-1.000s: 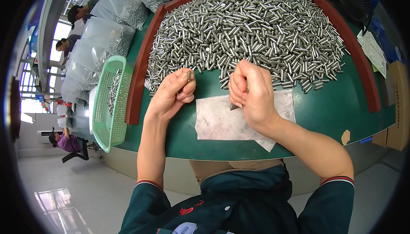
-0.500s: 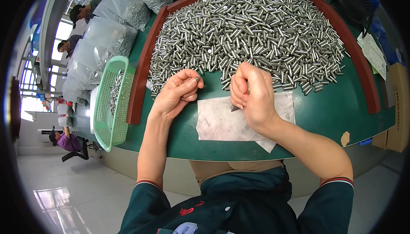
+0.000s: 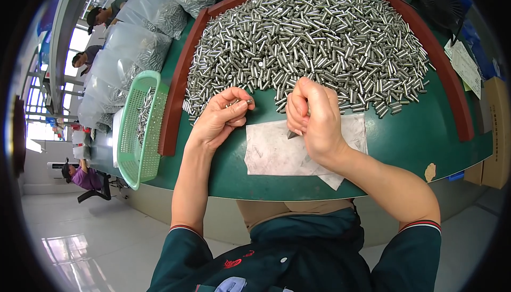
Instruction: Picking up small metal pins from a pile and assembling or inspecting them using a hand tool.
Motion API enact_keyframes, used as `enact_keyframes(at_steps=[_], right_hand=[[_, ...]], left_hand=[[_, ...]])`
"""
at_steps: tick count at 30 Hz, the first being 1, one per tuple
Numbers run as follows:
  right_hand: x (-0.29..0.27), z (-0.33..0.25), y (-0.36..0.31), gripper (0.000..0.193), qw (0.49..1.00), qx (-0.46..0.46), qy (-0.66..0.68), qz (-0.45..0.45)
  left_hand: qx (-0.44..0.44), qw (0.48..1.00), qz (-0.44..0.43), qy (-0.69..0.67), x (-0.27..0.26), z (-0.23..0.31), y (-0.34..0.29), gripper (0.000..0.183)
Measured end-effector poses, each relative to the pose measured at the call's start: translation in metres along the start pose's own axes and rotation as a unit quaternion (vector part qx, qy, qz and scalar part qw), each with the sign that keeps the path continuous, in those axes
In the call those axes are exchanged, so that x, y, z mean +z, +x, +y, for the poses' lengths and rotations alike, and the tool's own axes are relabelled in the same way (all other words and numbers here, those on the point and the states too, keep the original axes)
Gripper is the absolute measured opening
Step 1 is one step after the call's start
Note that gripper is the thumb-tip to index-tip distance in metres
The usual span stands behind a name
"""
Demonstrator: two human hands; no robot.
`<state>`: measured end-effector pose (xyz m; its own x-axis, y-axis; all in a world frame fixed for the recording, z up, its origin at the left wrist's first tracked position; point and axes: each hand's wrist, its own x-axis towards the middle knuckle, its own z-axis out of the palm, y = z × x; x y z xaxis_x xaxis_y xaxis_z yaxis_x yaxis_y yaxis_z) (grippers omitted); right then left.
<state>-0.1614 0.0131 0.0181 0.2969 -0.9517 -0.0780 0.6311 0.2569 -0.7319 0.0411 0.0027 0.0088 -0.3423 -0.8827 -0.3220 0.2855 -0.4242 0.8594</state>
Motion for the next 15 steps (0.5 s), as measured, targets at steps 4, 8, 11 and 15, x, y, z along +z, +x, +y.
enact_keyframes(at_steps=[4,8,11,15], right_hand=[[-0.0006,-0.0002,0.0003,0.036,1.0,0.002,-0.005,-0.002],[0.0007,0.0,0.0,0.036,1.0,0.005,-0.001,0.001],[0.0007,0.0005,0.0005,0.036,1.0,0.008,-0.001,0.005],[-0.0018,-0.0012,0.0,0.036,1.0,0.006,0.001,0.005]], left_hand=[[-0.007,0.999,-0.021,-0.027,-0.0001,0.0014,0.0006,0.013],[-0.015,0.999,-0.005,-0.037,0.0007,0.0025,0.0002,0.021],[-0.009,0.999,0.006,-0.033,0.0005,0.0032,0.0003,0.026],[0.006,0.995,0.051,-0.081,0.0071,0.0049,-0.0004,0.026]])
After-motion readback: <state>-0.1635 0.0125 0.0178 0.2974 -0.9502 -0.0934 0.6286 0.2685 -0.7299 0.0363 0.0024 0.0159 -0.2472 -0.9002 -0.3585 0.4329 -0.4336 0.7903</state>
